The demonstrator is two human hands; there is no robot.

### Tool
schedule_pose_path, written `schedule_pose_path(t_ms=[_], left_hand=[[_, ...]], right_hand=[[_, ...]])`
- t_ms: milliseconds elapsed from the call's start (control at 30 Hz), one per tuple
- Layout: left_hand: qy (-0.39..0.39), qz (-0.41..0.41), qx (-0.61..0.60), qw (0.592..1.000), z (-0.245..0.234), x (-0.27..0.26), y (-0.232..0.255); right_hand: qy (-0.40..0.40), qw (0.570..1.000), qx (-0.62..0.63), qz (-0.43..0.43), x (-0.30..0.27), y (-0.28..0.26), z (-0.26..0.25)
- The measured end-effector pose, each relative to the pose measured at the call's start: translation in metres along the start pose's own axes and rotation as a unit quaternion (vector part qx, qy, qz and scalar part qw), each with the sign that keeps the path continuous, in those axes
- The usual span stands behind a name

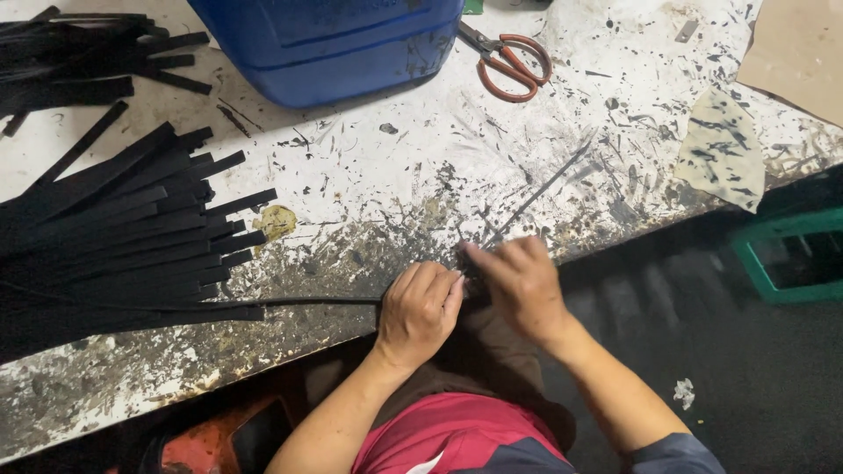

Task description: The person smooths long black rubber strips on a workbench using a small abrasive tool. They hold each strip with the left hand and rub the surface with the right hand, repeating the action across multiple strips.

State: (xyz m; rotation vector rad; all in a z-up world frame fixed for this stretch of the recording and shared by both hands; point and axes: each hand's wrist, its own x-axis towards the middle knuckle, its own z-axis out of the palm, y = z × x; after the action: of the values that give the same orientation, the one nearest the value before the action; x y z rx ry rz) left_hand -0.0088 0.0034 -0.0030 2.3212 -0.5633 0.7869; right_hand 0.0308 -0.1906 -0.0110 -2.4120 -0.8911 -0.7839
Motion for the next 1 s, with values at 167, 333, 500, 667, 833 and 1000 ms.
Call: schedule_pose_path(t_ms=[167,333,500,667,833,1000], left_hand=[[0.004,-0.001,-0.005,1.000,0.000,-0.001,0.001],[0.008,-0.003,0.006,1.000,0.010,-0.010,-0.003],[-0.032,-0.013,0.037,0.999,-0.030,-0.019,-0.009],[-0.077,-0.004,0.013,0.997,-0.041,-0.026,-0.025],[-0.029,0.020,-0.026,0.999,-0.006,-0.002,-0.009],[-0.005,0.037,-0.016,0.999,0.002,0.005,-0.005]], right_hand=[[-0.006,1.000,0.013,-0.018,0.000,0.022,-0.004],[0.046,0.997,-0.009,0.068,0.008,0.043,-0.013],[0.045,0.990,0.028,0.130,0.003,0.038,-0.033],[0.052,0.985,0.034,0.163,-0.009,0.044,-0.038],[0.059,0.986,0.113,0.104,0.009,-0.005,-0.030],[0.030,0.999,0.008,0.013,-0.007,0.008,0.001]])
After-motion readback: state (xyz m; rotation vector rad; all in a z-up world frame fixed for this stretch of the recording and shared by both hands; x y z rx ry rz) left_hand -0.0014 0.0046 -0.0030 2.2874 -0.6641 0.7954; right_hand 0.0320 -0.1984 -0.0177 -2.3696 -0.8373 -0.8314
